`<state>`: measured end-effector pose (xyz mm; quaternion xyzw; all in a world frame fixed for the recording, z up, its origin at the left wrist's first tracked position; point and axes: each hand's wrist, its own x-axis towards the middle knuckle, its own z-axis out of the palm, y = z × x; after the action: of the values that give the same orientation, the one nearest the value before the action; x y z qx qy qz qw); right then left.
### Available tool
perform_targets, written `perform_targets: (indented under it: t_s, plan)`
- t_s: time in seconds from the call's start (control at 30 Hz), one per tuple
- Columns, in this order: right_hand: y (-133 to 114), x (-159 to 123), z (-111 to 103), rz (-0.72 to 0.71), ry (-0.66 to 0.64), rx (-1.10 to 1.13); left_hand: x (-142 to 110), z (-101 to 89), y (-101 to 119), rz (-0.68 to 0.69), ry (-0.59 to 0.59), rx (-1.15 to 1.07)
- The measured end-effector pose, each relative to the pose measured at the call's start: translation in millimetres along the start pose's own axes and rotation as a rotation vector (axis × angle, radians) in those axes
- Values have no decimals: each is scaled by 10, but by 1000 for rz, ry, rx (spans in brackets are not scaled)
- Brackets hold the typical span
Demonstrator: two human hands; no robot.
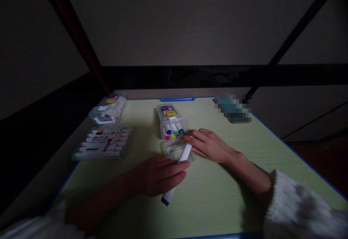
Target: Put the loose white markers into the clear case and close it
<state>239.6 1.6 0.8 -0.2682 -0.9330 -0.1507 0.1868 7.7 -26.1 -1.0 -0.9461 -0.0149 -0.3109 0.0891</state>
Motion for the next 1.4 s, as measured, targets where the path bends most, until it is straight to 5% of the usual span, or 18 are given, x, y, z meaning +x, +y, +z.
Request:
perform_targets:
  t_s: [1.4]
  plan:
    - [-9,-2,25,20,-30,45,-39,25,-3,17,2,19]
